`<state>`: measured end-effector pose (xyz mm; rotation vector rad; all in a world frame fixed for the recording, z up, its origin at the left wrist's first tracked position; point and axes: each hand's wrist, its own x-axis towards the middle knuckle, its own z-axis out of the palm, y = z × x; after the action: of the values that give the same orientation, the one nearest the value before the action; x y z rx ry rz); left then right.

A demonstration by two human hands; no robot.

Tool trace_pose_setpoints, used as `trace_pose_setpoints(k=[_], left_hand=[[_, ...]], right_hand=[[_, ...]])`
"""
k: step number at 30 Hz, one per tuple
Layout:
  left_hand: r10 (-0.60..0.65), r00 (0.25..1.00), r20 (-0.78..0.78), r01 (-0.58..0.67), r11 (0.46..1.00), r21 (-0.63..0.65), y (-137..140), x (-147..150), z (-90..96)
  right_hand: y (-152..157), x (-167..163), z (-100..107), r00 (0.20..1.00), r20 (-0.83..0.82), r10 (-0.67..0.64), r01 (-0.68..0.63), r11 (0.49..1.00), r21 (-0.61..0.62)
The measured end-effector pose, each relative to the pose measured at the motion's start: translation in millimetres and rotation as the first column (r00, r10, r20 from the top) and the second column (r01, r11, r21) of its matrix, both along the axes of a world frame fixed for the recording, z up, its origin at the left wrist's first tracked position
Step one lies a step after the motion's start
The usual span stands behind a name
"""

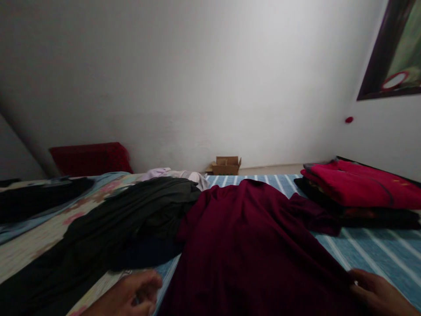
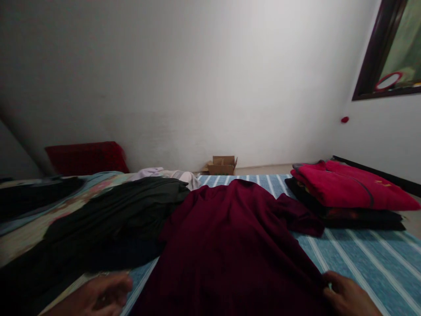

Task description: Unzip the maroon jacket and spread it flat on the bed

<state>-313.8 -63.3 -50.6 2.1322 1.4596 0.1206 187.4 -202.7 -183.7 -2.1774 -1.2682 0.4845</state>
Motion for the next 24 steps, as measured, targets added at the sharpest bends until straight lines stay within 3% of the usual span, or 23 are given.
trace_pose_setpoints(k=[2,4,7,9,12,15,18,21,24], left_hand=[[-0.066,0.998,0.014,0.066,0.997,-0.038,24.2,24.1,21.7],[-0.136,0.989,0.061,0.135,0.991,0.022,50.5,51.1,31.0],[-0.216,0.976,0.008,0.214,0.969,0.12,93.4,94.8,27.5],[-0.173,0.979,-0.105,0.196,0.945,0.264,124.5,124.1,20.0],[-0.074,0.987,-0.143,0.123,0.92,0.371,173.5,165.2,8.0],[0.073,0.983,-0.169,0.01,0.897,0.442,221.1,198.5,-3.6],[0.19,0.961,-0.198,-0.084,0.89,0.449,263.6,221.4,-16.2],[0.234,0.941,-0.243,-0.128,0.914,0.385,296.7,235.0,-31.7],[0.243,0.934,-0.263,-0.149,0.931,0.334,316.1,242.5,-48.4]], right_hand=[[15.4,5.4,12.0,0.996,-0.069,0.053,-0.056,0.997,-0.046],[36.9,9.0,22.8,0.996,-0.082,0.028,-0.034,0.997,-0.069],[78.2,13.6,34.0,1.0,0.009,0.005,-0.005,0.997,-0.072],[106.5,16.8,36.8,0.999,0.032,0.007,-0.002,0.991,-0.137],[139.7,20.0,34.0,0.998,0.023,-0.058,0.062,0.978,-0.199],[155.6,20.7,27.9,0.989,0.063,-0.133,0.14,0.982,-0.127],[157.0,23.9,25.5,0.99,0.061,-0.129,0.132,0.99,-0.054],[152.3,32.4,26.0,0.986,0.009,-0.168,0.167,0.985,0.053],[148.2,41.2,24.1,0.969,-0.1,-0.227,0.244,0.947,0.211]])
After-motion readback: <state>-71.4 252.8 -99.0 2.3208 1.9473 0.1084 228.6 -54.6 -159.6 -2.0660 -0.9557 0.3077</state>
